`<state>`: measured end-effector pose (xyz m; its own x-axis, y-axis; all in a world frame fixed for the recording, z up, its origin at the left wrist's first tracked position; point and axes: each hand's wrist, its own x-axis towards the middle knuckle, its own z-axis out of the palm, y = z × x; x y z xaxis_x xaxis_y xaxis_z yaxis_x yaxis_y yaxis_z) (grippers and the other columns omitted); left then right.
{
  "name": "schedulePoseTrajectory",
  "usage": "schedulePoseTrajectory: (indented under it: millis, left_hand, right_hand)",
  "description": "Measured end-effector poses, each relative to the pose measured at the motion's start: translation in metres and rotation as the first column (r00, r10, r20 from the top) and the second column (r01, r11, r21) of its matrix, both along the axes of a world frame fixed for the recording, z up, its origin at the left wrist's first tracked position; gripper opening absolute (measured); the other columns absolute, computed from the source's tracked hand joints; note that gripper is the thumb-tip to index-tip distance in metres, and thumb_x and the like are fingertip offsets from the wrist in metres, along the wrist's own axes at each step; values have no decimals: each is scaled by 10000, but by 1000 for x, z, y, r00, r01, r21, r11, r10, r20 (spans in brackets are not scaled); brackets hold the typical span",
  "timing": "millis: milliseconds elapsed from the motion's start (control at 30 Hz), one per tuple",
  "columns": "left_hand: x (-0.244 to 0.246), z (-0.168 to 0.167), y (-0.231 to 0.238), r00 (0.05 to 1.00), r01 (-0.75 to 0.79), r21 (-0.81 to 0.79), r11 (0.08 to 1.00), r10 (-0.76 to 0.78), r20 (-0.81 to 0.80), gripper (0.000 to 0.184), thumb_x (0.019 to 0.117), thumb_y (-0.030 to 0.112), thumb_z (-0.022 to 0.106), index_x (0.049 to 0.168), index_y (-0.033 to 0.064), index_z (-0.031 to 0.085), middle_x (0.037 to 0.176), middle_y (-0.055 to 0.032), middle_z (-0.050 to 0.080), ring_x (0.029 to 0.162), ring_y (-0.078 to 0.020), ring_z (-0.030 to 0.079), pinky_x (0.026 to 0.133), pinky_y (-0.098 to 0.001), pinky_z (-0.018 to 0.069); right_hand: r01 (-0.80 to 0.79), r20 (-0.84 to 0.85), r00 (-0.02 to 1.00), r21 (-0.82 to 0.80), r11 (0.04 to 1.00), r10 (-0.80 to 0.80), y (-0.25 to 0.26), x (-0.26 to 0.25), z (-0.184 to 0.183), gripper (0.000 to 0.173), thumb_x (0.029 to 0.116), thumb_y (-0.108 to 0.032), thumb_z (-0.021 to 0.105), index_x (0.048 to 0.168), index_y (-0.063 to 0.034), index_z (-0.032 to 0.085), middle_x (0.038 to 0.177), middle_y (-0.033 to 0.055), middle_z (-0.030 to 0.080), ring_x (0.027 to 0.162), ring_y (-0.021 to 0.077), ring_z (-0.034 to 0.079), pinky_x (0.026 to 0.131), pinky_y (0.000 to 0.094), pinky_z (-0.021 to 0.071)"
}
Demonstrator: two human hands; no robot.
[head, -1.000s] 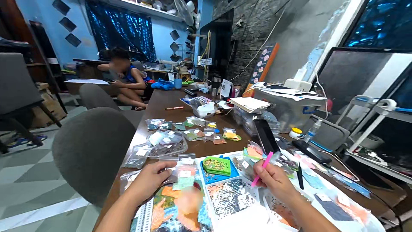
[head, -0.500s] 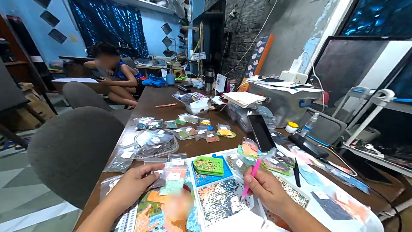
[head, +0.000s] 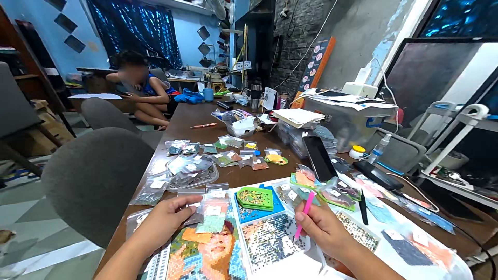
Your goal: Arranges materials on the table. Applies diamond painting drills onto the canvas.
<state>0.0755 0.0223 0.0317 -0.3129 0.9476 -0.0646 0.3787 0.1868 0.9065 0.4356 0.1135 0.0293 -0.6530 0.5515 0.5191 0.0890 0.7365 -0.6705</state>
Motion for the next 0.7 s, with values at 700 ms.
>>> schedulePoseTrajectory:
  millis: [700]
  left_hand:
    - [11,14,-1,989,140,41,989,-138,-59,269,1033,73,554,1267,33,681,1250,-145,669,1089,-232,646,969,-440,506]
  right_hand:
    - [-168,-99,983,-128,977,156,-58,-61,39,263,1086,-430,444,973,-252,601,782,-168,659,670,-59,622,577,148,525]
